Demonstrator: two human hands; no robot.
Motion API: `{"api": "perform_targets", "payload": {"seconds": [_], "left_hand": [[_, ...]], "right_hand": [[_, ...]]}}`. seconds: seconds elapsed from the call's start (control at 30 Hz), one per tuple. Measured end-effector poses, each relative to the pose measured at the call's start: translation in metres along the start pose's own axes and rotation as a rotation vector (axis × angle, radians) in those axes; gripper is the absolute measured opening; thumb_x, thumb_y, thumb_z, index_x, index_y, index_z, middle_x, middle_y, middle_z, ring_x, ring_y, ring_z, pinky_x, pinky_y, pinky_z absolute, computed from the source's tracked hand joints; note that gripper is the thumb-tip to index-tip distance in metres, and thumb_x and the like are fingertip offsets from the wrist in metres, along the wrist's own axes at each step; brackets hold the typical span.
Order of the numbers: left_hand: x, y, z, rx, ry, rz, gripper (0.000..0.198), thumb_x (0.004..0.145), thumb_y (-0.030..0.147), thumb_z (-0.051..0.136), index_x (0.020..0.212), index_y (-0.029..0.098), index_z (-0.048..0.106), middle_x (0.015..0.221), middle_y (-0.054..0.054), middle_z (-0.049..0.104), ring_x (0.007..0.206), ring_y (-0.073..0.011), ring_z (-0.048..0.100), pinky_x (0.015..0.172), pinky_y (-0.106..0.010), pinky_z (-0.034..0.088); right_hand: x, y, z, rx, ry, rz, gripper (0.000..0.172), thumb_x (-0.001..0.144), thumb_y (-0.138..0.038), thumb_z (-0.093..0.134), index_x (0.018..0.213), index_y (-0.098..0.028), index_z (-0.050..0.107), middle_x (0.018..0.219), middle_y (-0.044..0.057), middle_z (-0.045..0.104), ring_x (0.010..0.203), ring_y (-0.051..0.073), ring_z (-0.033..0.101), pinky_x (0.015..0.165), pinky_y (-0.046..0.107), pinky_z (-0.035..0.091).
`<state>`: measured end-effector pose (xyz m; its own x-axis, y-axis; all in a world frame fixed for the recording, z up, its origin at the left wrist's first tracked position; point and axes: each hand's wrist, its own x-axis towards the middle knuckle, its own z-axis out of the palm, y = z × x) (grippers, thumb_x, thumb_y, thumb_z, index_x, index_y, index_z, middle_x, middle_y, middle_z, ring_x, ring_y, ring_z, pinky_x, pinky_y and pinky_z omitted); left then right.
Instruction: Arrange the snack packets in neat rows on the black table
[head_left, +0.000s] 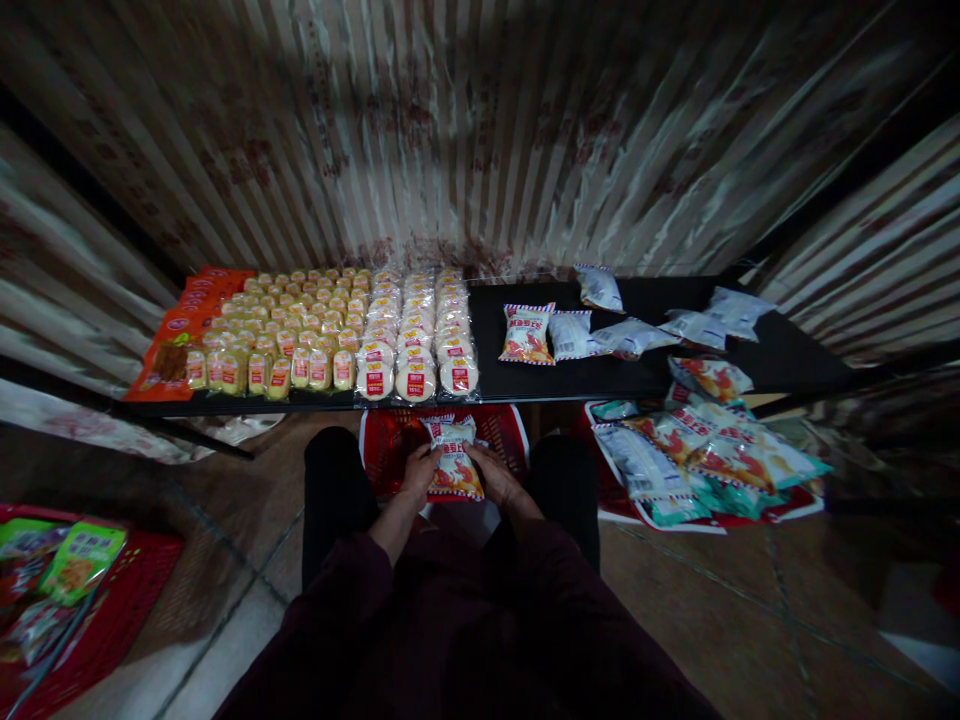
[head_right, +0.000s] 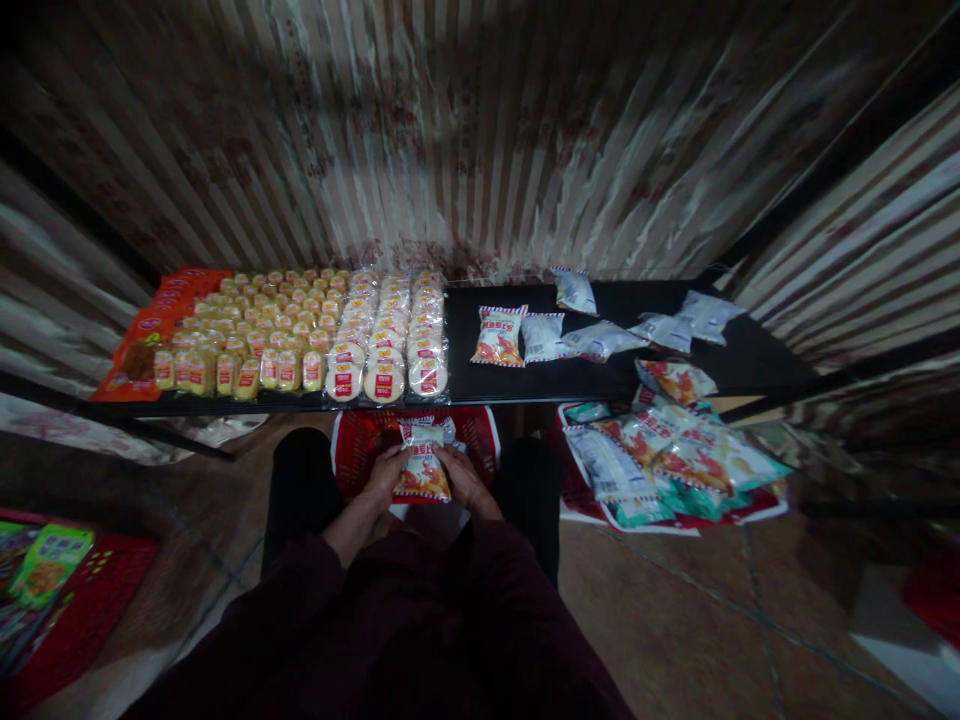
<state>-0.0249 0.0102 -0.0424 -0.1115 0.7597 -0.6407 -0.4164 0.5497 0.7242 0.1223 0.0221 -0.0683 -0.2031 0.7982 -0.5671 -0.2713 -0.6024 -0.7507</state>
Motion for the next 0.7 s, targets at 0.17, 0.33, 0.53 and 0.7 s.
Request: {"api": "perform_targets", "payload": {"seconds": [0.17, 0.33, 0.53, 0.7], "left_hand": [[-0.002, 0.003, 0.001, 0.043, -0.019, 0.015, 0.041, 0.061, 0.035, 0.079, 0.093, 0.013, 0.066, 0.079, -0.006, 0.070, 0.066, -0.0156, 0.066, 0.064, -0.027, 0.053], [-0.007, 0.008, 0.001, 0.090, -0.045, 0.033, 0.041, 0.062, 0.037, 0.077, 0.093, 0.013, 0.067, 0.081, -0.007, 0.070, 0.069, -0.0173, 0.066, 0.068, -0.029, 0.052], [-0.014, 0.012, -0.003, 0.135, -0.042, 0.082, 0.038, 0.061, 0.042, 0.075, 0.086, 0.014, 0.067, 0.087, -0.008, 0.071, 0.078, -0.0188, 0.065, 0.074, -0.029, 0.049], [-0.022, 0.020, -0.001, 0.148, -0.060, 0.104, 0.037, 0.063, 0.047, 0.070, 0.082, 0.016, 0.067, 0.084, -0.007, 0.070, 0.075, -0.0175, 0.064, 0.073, -0.029, 0.048]], "right_hand": [[-0.004, -0.007, -0.001, -0.008, 0.046, -0.009, 0.036, 0.071, -0.044, 0.069, 0.098, -0.021, 0.063, 0.092, 0.006, 0.074, 0.090, 0.025, 0.069, 0.082, 0.037, 0.055], [-0.011, -0.015, 0.001, 0.001, 0.056, -0.005, 0.036, 0.070, -0.042, 0.070, 0.097, -0.019, 0.063, 0.088, 0.007, 0.074, 0.085, 0.025, 0.070, 0.076, 0.037, 0.056], [-0.020, -0.019, 0.005, 0.069, 0.060, 0.009, 0.036, 0.066, -0.039, 0.074, 0.093, -0.020, 0.061, 0.080, 0.003, 0.073, 0.072, 0.022, 0.071, 0.070, 0.034, 0.057], [-0.023, -0.020, 0.006, 0.060, 0.026, 0.008, 0.038, 0.066, -0.040, 0.073, 0.096, -0.020, 0.061, 0.083, 0.003, 0.073, 0.076, 0.023, 0.071, 0.072, 0.037, 0.057]]}}
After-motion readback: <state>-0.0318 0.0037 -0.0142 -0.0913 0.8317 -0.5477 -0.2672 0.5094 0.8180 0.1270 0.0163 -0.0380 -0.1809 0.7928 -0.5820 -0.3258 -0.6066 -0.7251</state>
